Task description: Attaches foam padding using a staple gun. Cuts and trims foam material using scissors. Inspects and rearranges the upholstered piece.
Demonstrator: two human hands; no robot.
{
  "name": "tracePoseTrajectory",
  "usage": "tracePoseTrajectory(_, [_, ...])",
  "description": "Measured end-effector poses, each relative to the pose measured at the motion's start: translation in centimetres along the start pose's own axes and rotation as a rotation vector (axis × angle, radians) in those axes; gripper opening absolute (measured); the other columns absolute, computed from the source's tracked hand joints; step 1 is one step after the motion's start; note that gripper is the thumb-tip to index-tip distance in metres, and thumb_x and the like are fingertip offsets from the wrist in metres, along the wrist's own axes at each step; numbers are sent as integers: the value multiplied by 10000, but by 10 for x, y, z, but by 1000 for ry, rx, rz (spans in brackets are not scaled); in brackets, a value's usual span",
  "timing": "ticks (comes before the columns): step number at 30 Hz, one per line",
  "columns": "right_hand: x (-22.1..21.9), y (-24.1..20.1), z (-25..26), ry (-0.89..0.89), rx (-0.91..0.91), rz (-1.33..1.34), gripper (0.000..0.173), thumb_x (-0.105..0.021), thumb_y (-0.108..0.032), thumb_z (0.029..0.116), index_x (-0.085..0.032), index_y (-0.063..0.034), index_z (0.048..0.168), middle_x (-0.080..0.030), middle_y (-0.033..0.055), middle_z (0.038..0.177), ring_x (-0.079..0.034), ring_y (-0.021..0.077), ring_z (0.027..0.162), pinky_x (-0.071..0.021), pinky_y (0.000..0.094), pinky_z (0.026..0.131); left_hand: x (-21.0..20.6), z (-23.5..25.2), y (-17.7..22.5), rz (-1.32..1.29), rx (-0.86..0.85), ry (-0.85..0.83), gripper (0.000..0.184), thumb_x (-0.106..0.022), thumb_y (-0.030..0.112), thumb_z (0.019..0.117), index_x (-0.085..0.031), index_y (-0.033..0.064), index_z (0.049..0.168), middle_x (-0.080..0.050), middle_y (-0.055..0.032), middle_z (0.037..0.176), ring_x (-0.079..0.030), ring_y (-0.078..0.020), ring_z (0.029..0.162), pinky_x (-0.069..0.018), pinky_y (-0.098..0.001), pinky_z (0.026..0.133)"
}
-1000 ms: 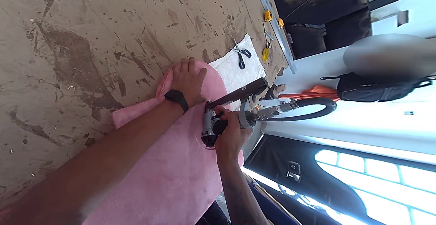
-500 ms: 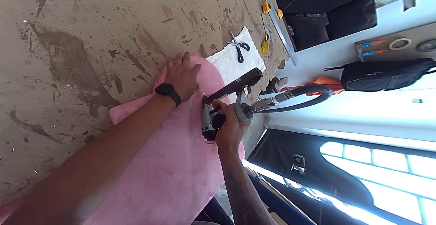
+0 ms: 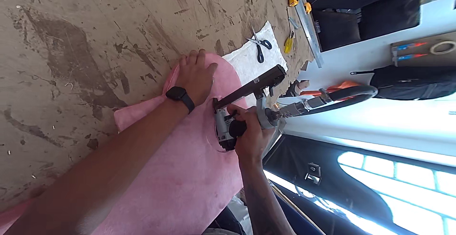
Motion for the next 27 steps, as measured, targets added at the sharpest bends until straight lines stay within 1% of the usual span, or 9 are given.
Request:
tracePoseTrajectory(4, [-2,-4,4,-2,25,-33,85,-564,-48,937,-600,29,941,-731,258,919,-738,414,871,-615,542,796,3,0,0,-4,8,2,457,-444,436,1039,-527,358,1481,-303,-151,1655,-296,-404,1503,-258,-678,1153])
tracePoseTrajectory(6, [-2,-3,7,-26,31,-41,84,-572,-56,941,-602,22,953,-731,248,916,-739,407,869,-618,540,799,2,1,0,2,11,-10,465,-435,435,1039,-517,363,1490,-294,-148,1659,-291,-401,1506,-259,-670,1153])
tracePoseTrajectory(10, [3,3,13,-77,66,-30,77,-582,-65,944,-614,2,964,-733,223,920,-735,377,842,-615,513,765,2,3,1,7,28,-1,456,-428,421,1039,-525,365,1481,-307,-140,1658,-299,-394,1507,-257,-663,1159])
tracePoseTrajectory(12, [5,6,12,-102,73,2,84,-571,-61,946,-609,9,974,-728,237,942,-731,392,870,-612,529,781,2,2,0,-6,38,10,445,-436,417,1035,-538,372,1466,-316,-129,1656,-297,-387,1511,-253,-663,1167])
tracePoseTrajectory(14, [8,7,8,-118,57,18,97,-575,-60,955,-608,23,991,-724,257,995,-725,422,928,-607,554,830,5,0,-1,-25,39,50,425,-454,407,1023,-579,367,1427,-357,-117,1636,-329,-376,1496,-269,-651,1165])
tracePoseTrajectory(16, [13,6,6,-77,49,19,87,-588,-52,951,-604,31,974,-723,267,978,-727,433,920,-609,562,831,8,1,-2,-33,43,75,419,-445,398,1017,-597,371,1406,-379,-97,1627,-353,-357,1484,-281,-630,1162])
tracePoseTrajectory(19, [16,8,6,-6,38,-18,81,-570,-51,948,-607,20,962,-728,244,935,-731,405,882,-611,540,796,7,1,-5,-40,52,68,423,-438,390,1013,-602,364,1402,-379,-80,1631,-355,-343,1483,-280,-619,1159])
tracePoseTrajectory(23, [10,4,5,25,7,-72,104,-546,-81,975,-612,-2,986,-739,216,958,-736,384,896,-611,529,793,7,1,-4,-50,56,46,431,-439,383,1010,-599,360,1409,-363,-81,1640,-335,-343,1496,-259,-625,1171])
tracePoseTrajectory(27, [3,8,-2,90,40,-40,116,-547,-92,977,-624,-21,928,-733,185,910,-728,335,843,-604,484,740,8,2,-7,-44,60,47,442,-442,366,997,-597,360,1411,-352,-78,1647,-330,-340,1499,-261,-621,1167])
Point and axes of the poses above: each hand's wrist, its own z-axis towards the middle knuckle, its own x-axis out of the back of the hand, y = z × x, the point moved 10 cm from there along z, towards the middle knuckle
